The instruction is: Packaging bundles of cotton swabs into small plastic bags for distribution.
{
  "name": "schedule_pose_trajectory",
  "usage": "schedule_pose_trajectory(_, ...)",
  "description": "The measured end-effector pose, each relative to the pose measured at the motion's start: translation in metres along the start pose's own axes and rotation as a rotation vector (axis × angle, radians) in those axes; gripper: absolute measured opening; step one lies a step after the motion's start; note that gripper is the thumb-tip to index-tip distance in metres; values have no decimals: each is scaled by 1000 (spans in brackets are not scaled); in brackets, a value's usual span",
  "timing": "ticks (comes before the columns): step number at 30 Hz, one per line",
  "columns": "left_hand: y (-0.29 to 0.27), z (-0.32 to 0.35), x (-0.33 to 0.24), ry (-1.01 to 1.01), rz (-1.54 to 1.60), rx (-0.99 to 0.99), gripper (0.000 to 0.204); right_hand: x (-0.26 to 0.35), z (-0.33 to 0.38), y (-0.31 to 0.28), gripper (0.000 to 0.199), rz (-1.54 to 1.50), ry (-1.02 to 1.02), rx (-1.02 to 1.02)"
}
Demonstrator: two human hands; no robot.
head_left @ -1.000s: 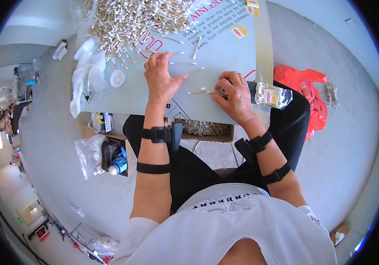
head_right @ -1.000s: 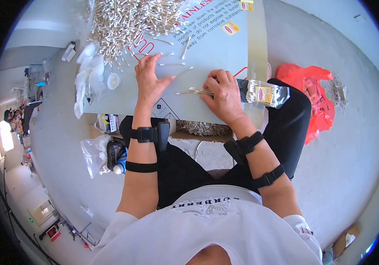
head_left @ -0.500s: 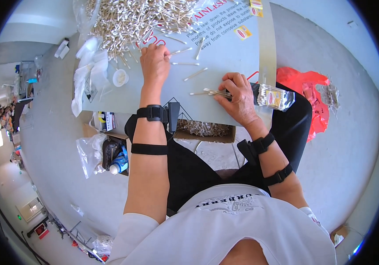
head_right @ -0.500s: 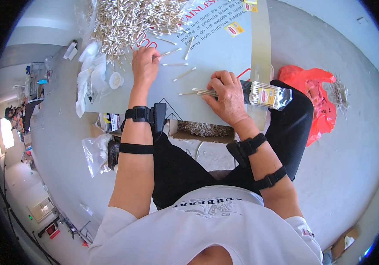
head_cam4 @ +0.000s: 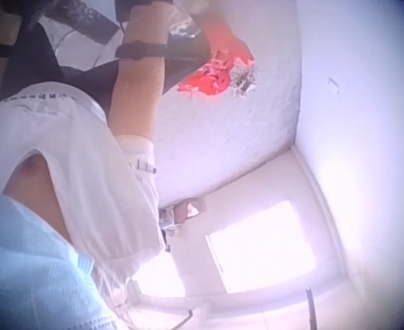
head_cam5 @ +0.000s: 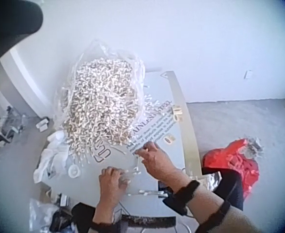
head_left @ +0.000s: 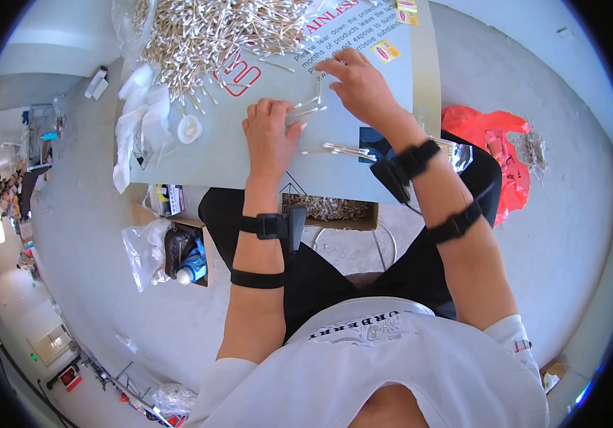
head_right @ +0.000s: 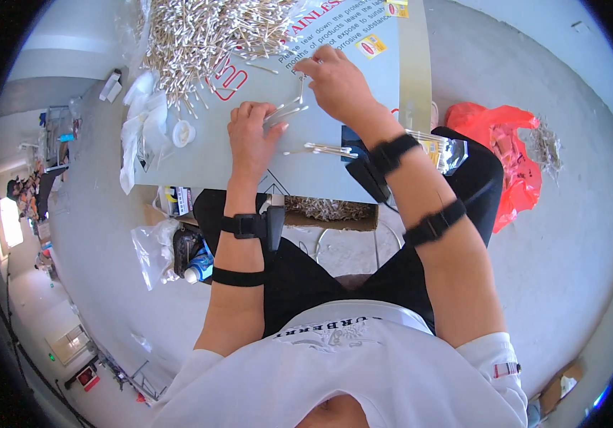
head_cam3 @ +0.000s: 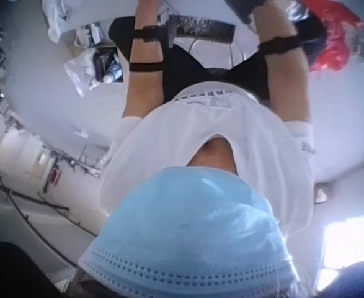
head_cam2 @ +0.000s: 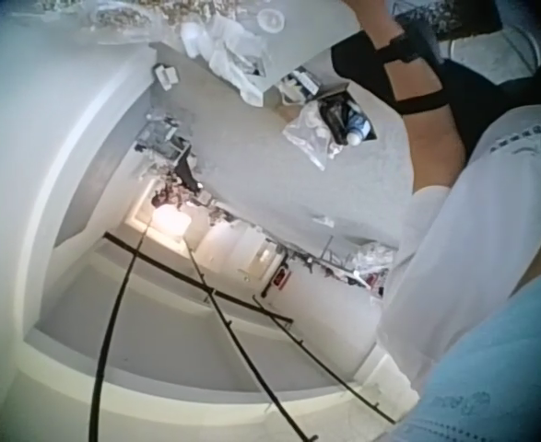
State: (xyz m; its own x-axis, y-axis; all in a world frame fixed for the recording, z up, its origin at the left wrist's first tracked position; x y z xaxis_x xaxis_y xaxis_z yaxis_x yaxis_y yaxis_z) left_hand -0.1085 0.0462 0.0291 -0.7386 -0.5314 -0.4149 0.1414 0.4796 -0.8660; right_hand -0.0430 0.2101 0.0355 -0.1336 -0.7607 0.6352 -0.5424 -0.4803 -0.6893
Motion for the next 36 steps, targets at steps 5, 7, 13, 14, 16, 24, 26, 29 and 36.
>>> schedule_pose_trajectory(5, 8, 4, -6, 31, 30, -46, 23, -11, -15, 12, 20, 150, -144, 29)
schedule_pose_trajectory(7, 10, 4, -7, 33, 46, -65, 21, -19, -9, 8, 11, 173, -99, 59)
schedule_pose_trajectory(13, 24, -5, -50, 193, 162, -60, 16, -38, 30, -24, 5, 261, 86, -86)
schedule_pose_trajectory(14, 24, -7, -54, 189, 157, -63, 16, -34, 35, -24, 5, 257, 80, -84)
schedule_pose_trajectory(16, 29, -7, -63, 246, 247, 2, 16, -25, 43, -21, 5, 188, 94, -14)
schedule_pose_trajectory(24, -26, -53, 60, 19, -52, -378, 19, -1, 48, -9, 6, 92, 53, 51)
schedule_pose_trajectory(26, -26, -65, 78, -13, -298, -263, 15, -2, 49, -9, 7, 68, 90, 43)
schedule_pose_trajectory(29, -13, -78, 89, 8, -106, -118, 12, 1, 49, -8, 9, 35, 112, 24)
schedule_pose_trajectory(36, 0, -101, 62, 75, 4, -242, 11, -3, 50, -10, 8, 9, 120, 16)
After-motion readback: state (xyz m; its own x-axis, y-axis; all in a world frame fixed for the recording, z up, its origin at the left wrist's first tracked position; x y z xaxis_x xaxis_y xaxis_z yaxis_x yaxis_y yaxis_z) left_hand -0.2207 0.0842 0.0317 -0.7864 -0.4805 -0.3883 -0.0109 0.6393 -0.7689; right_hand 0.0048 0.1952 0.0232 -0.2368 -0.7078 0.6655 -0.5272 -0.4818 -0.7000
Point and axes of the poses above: each hand's wrist, its own z-axis away from the middle knuckle, its own y-axis out of the palm, x = y × z, the point moved 7 cm from there along -z, towards the middle knuckle, and after that the axes turned 4 degrees about -x, right-handed, at the moved point
